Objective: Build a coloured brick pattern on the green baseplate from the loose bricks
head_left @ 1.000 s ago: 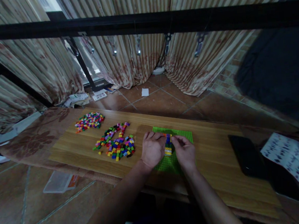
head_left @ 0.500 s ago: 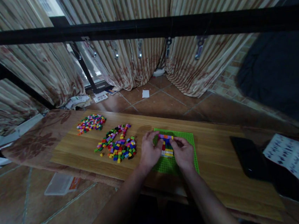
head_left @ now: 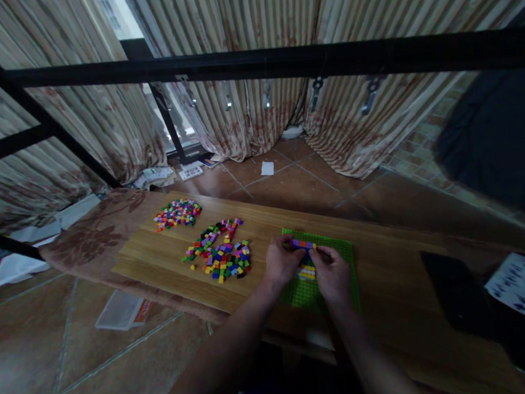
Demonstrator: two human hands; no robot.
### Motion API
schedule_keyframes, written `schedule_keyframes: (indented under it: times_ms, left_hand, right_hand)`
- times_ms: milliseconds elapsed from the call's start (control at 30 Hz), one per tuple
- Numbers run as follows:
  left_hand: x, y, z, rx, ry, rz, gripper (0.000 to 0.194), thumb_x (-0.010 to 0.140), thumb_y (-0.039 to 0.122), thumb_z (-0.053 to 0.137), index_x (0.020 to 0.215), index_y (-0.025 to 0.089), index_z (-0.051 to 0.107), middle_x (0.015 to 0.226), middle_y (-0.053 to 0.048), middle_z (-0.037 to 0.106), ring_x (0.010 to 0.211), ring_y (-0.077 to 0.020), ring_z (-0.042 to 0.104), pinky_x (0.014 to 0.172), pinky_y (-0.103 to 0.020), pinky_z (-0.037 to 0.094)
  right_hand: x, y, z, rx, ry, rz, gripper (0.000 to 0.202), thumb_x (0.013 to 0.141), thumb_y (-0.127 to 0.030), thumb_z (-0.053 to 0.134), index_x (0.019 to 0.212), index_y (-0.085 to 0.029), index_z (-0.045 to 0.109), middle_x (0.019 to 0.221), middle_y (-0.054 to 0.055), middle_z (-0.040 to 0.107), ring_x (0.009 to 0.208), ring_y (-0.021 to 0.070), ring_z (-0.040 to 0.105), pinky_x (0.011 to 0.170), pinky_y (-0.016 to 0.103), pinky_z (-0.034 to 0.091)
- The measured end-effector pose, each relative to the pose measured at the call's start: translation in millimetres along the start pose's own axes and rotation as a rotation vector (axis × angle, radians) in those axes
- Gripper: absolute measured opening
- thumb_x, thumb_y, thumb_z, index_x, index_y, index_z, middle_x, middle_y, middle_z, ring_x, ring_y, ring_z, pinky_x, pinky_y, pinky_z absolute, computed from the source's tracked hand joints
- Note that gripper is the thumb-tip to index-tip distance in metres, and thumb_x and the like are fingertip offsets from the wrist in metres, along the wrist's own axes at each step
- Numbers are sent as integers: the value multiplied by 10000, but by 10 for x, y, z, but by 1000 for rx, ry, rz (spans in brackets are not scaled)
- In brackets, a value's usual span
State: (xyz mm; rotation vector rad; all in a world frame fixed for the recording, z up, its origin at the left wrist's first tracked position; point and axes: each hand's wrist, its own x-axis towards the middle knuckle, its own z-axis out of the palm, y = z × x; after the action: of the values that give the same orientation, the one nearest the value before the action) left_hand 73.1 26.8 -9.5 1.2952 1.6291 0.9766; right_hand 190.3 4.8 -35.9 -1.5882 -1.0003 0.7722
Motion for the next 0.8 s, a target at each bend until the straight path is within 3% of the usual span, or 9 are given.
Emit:
schedule_keyframes:
  times_ms: [233, 333, 400, 500, 567, 633, 800]
  left_hand:
    - [-166, 65, -40, 44, 88, 127, 483, 724, 226, 720, 1185, 153, 597, 1100, -101, 647, 950, -204, 623, 873, -352, 510]
    - [-377, 38, -213, 55, 104, 210, 409, 776, 253, 672, 1171, 177, 599, 1103, -87, 643, 978, -204, 612, 886, -357, 508]
    - [-555, -54, -392, 43, 85, 234, 332, 799, 227, 636, 1126, 177, 618, 1074, -73, 658, 959, -189, 617, 881, -340, 509]
    - [-817, -291, -708, 25, 68, 209, 277, 815, 173, 586, 1088, 179, 629, 1038, -52, 682, 905, -160, 630, 847, -300, 516]
    - [-949, -476, -916, 23, 110, 152, 255, 826, 180, 569, 1072, 175, 635, 1032, -50, 688, 904, -157, 636, 842, -287, 514]
    - [-1029, -644, -1098, 21, 154, 90, 248, 841, 206, 552, 1072, 180, 637, 995, -38, 696, 888, -157, 642, 823, -281, 517]
    - [-1053, -860, -1359, 0, 221, 37, 259, 840, 228, 550, 1079, 184, 639, 986, -30, 704, 901, -162, 653, 838, -281, 517]
  right_hand:
    - [61, 14, -91, 12, -44, 13, 485, 671, -529, 680, 949, -131, 672, 880, 110, 719, 775, 224, 669, 717, 345, 518]
    - [-48, -110, -179, -93, 101, -88, 489, 733, -531, 638, 1007, -127, 664, 893, 121, 712, 780, 225, 656, 713, 347, 509]
    - [-214, -215, -198, -125, 125, -202, 429, 797, -498, 586, 1028, -144, 656, 941, 120, 705, 817, 219, 652, 745, 346, 503]
    - [-558, -337, -102, -125, -86, -370, 293, 864, -427, 527, 985, -194, 658, 964, 83, 697, 846, 197, 653, 771, 330, 505]
    - [-771, -382, 46, -171, -308, -486, 224, 889, -367, 502, 944, -218, 659, 928, 58, 691, 831, 183, 645, 757, 314, 506]
    - [-900, -413, 240, -209, -441, -561, 212, 909, -303, 462, 952, -220, 653, 904, 52, 683, 824, 177, 636, 744, 306, 504]
    - [-730, -510, 790, -394, -543, -682, 249, 908, -183, 428, 1008, -205, 655, 925, 58, 642, 860, 182, 609, 774, 308, 476]
